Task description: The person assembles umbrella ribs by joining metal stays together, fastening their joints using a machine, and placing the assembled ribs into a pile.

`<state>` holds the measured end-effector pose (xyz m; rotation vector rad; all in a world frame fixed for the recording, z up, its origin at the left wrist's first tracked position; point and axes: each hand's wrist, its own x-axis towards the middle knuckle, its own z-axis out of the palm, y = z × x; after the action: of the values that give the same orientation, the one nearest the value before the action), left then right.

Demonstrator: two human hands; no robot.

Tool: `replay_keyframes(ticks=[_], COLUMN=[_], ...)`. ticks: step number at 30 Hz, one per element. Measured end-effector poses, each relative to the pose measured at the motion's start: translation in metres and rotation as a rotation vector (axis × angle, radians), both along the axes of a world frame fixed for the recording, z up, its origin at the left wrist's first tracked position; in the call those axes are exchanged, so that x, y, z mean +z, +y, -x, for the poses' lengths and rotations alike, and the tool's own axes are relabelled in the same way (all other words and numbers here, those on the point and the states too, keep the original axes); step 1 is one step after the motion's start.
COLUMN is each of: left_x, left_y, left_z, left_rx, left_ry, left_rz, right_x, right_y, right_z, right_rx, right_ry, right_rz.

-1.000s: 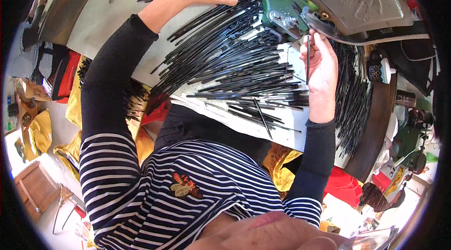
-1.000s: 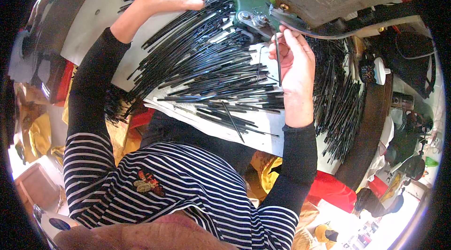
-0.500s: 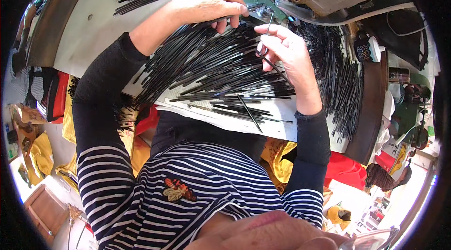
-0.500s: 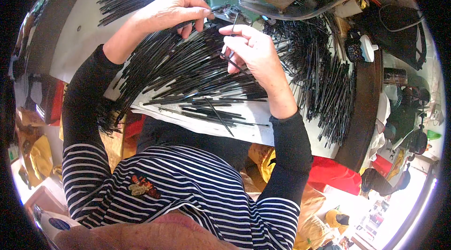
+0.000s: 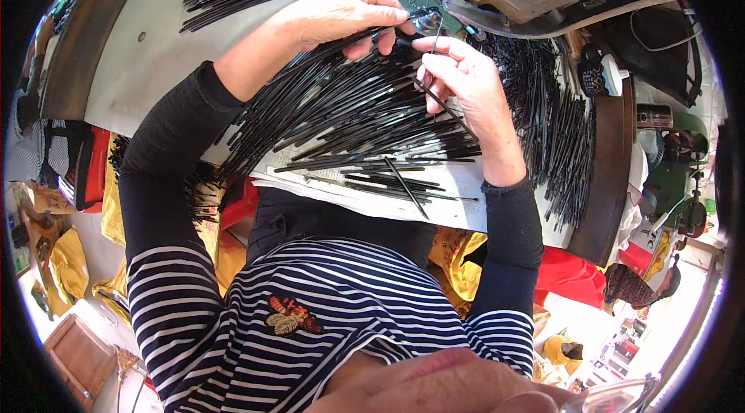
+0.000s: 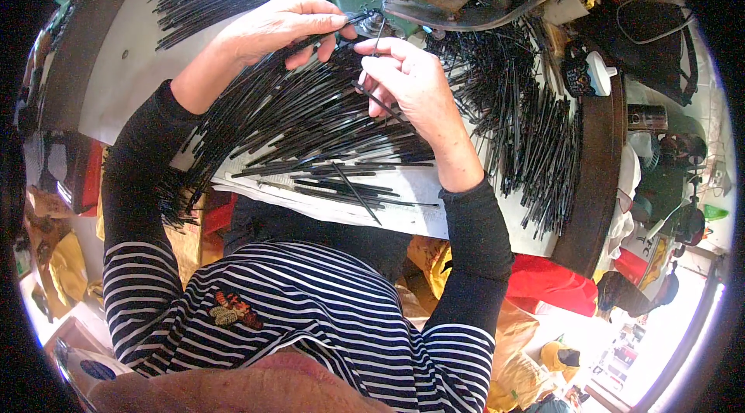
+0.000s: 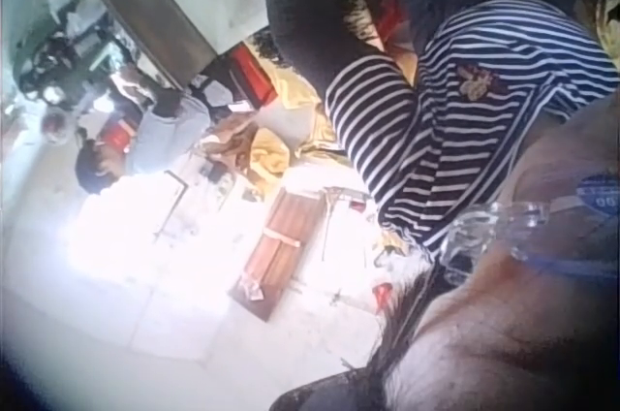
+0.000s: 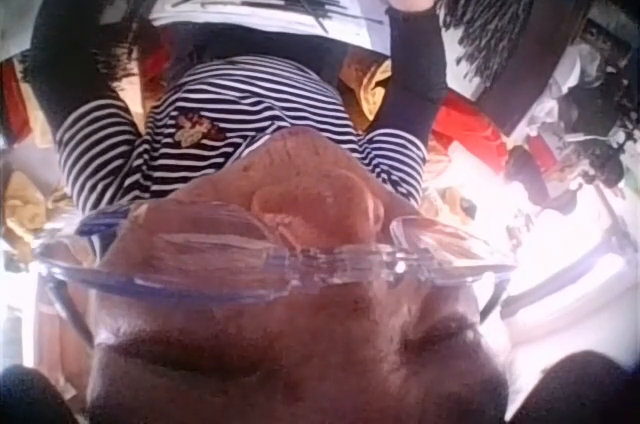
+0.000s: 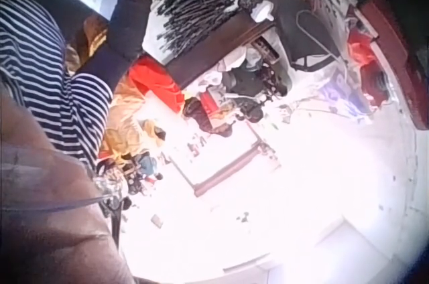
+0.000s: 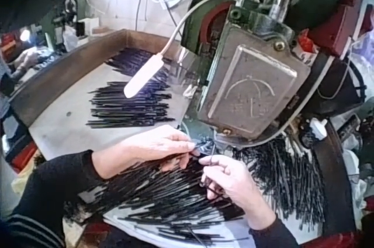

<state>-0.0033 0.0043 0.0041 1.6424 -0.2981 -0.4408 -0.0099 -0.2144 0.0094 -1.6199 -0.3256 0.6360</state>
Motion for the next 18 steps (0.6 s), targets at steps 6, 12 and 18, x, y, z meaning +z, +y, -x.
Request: replay_keyframes(ticks=[6, 12, 18], left_x=[-0.0008, -0.0022, -0.0046], left_y=[-0.0020, -0.0024, -0.0024], left_z=[-0.0003, -0.0002, -0.0014], left_rx=[-0.004, 0.006, 0.003], left_ry=[-0.024, -0.024, 0.002], left_rz=[0.014, 0.012, 0.022], right_x=[0.0012, 0.0015, 0.0006], right_y=[-0.0001, -0.0001, 0.0007], right_z=[0.0008, 0.0036, 0.0037], right_rx=[-0.006, -0.026, -0.041], right_ry=[0.002, 0.000, -0.008], right_rz=[-0.011, -0.003, -0.006])
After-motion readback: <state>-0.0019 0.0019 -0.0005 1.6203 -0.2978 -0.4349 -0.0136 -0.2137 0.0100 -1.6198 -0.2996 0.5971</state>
